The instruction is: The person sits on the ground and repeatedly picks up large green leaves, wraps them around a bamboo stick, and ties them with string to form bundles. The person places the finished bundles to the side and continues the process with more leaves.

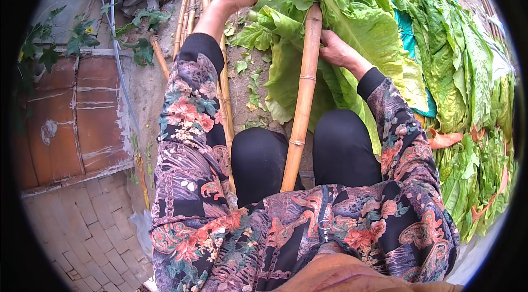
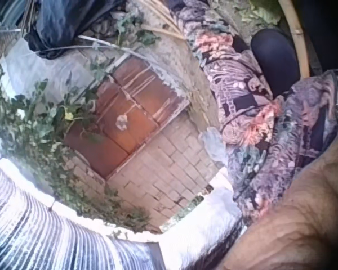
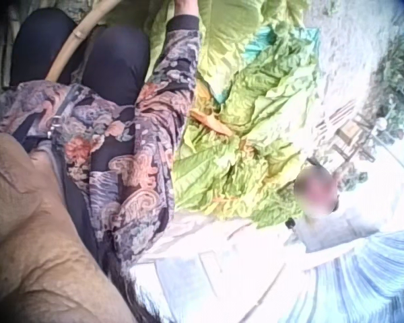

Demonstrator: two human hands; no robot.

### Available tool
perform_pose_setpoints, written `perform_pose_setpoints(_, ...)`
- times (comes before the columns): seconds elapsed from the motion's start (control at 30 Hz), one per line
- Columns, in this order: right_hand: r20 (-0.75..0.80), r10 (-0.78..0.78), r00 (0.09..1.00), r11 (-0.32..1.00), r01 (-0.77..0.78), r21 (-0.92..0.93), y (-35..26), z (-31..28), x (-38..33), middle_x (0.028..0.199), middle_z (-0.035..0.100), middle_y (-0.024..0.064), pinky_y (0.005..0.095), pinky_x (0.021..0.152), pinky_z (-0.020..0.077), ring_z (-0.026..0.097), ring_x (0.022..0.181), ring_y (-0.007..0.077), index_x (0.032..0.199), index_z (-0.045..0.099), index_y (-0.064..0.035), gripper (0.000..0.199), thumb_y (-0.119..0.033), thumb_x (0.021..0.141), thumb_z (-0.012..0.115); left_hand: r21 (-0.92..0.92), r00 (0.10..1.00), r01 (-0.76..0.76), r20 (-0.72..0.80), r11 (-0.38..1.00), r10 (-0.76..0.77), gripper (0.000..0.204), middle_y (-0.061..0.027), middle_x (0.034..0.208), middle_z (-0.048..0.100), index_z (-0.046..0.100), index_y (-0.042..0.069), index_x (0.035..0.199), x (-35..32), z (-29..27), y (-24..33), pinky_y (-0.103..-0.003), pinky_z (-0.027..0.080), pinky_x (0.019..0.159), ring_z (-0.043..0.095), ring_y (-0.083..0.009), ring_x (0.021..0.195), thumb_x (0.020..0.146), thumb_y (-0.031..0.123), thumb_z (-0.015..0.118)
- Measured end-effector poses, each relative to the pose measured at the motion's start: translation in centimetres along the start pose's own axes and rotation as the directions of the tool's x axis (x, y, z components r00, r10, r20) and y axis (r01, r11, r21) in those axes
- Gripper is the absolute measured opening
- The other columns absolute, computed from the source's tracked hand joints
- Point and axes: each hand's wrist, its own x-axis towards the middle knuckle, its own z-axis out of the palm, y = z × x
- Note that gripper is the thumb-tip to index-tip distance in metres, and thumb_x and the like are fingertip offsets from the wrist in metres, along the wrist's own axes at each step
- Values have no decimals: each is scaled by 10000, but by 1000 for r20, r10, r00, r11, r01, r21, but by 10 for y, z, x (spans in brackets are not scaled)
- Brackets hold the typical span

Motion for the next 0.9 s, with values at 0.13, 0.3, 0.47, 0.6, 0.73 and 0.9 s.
perform_pose_setpoints(0.13, -326, 66, 943, 998, -55, 44, -2, 10, -16, 1057, 655, 109, 309, 877, 461, 575, 992, 144, 1084, 595, 10, 268, 0, 816, 603, 501, 956, -278, 62, 820, 287, 236, -155, 686, 652, 684, -14, 865, -25, 25, 139, -361, 495, 622, 644, -233, 630, 788, 207, 651)
perform_pose_setpoints(0.3, -527, 260, 809, 595, 295, 747, 18, 35, 23, 880, 590, -14, 232, 685, 445, 528, 775, 70, 951, 615, -47, 245, -286, 926, 566, 208, 972, -202, -77, 957, 222, 188, -243, 713, 601, 660, -27, 894, -110, 151, 152, -420, 459, 639, 625, -367, 711, 838, 119, 555)
perform_pose_setpoints(0.47, -443, -483, 755, 875, 408, -259, 28, 10, -22, 1372, 447, 154, 384, 1070, 301, 406, 1285, 293, 1392, 382, -86, 586, -255, 861, 565, -611, 986, 138, 9, 779, -168, 222, 64, 601, 435, 647, 9, 1049, -92, 204, 147, -164, 207, 412, 295, -4, 471, 959, 154, 506)
perform_pose_setpoints(0.6, -541, -146, 828, 807, -217, -550, 22, -22, -163, 1120, 623, 80, 375, 840, 488, 609, 999, 256, 1183, 579, -128, 427, -307, 808, 676, -617, 986, 152, 41, 772, -162, 267, 73, 561, 321, 590, 4, 1145, -81, 190, 117, -169, 204, 371, 263, -18, 434, 974, 175, 478)
perform_pose_setpoints(0.73, -932, 159, 325, 555, -811, -188, 105, -82, -404, 841, 680, 119, 406, 670, 508, 659, 755, 262, 942, 668, -98, 263, -330, 863, 574, -547, 996, 33, -54, 836, -74, 275, 76, 566, 327, 593, 13, 1146, -81, 196, 97, -169, 200, 382, 264, -18, 441, 972, 202, 494)
perform_pose_setpoints(0.9, -891, 447, 78, 70, -996, -52, 133, -29, -484, 1022, 625, 167, 470, 797, 453, 597, 944, 343, 1031, 610, -54, 466, -427, 759, 677, -449, 966, 191, -69, 873, -247, 232, 66, 546, 356, 617, 42, 1098, -57, 194, 78, -192, 211, 373, 283, -27, 433, 961, 192, 505)
